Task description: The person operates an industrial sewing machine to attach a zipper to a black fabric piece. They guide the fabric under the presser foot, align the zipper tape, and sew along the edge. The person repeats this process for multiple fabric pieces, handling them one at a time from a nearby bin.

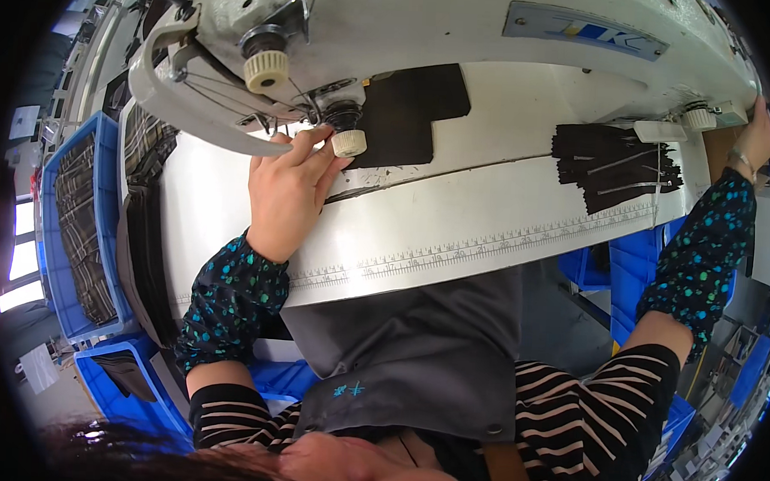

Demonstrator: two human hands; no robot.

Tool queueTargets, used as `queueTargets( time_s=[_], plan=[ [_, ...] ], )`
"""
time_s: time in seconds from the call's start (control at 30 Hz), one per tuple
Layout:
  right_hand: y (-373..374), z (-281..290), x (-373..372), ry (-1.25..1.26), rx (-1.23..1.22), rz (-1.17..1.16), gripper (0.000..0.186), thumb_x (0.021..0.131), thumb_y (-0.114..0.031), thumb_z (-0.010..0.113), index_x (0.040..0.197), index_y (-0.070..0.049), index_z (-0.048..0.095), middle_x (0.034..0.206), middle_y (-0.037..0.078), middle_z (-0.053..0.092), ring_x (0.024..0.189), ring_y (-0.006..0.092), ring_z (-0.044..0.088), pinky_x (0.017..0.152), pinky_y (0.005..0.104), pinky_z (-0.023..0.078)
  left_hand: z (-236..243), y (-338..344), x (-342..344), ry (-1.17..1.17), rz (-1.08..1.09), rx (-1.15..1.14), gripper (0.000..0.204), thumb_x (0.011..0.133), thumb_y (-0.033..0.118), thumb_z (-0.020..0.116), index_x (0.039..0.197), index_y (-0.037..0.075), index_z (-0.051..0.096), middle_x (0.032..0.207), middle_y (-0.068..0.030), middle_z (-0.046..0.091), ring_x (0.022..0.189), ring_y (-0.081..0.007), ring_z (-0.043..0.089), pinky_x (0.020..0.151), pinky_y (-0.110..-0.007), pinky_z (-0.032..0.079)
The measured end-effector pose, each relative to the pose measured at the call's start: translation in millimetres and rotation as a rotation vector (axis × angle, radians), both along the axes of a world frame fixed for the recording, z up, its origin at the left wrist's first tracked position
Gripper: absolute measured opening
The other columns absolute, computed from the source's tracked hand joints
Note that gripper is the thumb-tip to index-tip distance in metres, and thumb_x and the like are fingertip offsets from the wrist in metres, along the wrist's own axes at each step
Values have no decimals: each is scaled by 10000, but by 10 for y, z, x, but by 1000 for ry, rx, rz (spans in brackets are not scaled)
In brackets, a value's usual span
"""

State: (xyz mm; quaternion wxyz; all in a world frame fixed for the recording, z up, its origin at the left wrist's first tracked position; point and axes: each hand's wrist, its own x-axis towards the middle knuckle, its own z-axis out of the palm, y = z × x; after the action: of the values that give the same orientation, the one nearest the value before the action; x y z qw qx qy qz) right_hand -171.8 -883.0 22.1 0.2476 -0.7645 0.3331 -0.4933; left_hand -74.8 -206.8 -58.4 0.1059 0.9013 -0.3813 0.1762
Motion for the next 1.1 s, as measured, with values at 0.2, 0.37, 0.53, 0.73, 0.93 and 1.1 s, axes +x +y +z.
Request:
queueTargets(
  time_s=[0.2, 0.37, 0.53, 0.73, 0.93, 1.1],
  plan=[
    [-58, -246, -390, 234, -304, -198, 525, 1098, -417, 477, 1300, 19, 689, 1286, 153, 727, 1218, 262, 666, 1082, 336, 463, -104, -16, 34, -85, -35, -48, 248, 860, 310, 786, 1036, 135, 771, 1035, 46, 680, 896, -195, 583, 724, -364, 420],
    [2033, -36, -406, -43, -688, 303, 317, 1088, -209, 523, 1202, -10, 741, 1128, 152, 763, 1098, 291, 705, 999, 386, 530, -113, -13, 30, -79, -45, -85, 295, 872, 303, 779, 1119, 140, 779, 1081, 53, 696, 903, -186, 585, 737, -356, 420],
    [3703, -411, 431, 514, -929, 1071, 451, 913, -296, 724, 1272, -37, 639, 1270, 134, 675, 1226, 311, 610, 1066, 495, 482, -45, 61, -24, -94, -33, -48, 286, 884, 270, 773, 1141, 146, 781, 1149, 55, 715, 944, -175, 594, 770, -350, 416],
    [4284, -722, 294, 714, -882, 1085, 623, 915, -353, 698, 1350, 83, 605, 1276, 297, 644, 1281, 389, 582, 1137, 516, 417, -21, 79, -45, -90, -61, -98, 295, 880, 246, 773, 1149, 125, 776, 1175, 44, 728, 967, -177, 607, 780, -348, 419],
    [4777, -529, -95, 636, -903, 1322, 564, 902, -339, 700, 1234, 114, 646, 1021, 308, 693, 1089, 429, 667, 1101, 517, 464, 2, 88, -82, 1, -85, -86, 361, 873, 300, 782, 1168, 91, 769, 1197, -7, 734, 1056, -215, 635, 828, -355, 469],
    [4681, -550, 201, 650, -877, 1402, 475, 857, -309, 755, 1167, 45, 692, 1025, 171, 715, 1008, 342, 672, 1022, 463, 507, 26, 114, -99, 59, -89, -67, 430, 866, 361, 780, 1177, 66, 759, 1224, -51, 723, 1122, -256, 637, 909, -381, 496]
  ],
)
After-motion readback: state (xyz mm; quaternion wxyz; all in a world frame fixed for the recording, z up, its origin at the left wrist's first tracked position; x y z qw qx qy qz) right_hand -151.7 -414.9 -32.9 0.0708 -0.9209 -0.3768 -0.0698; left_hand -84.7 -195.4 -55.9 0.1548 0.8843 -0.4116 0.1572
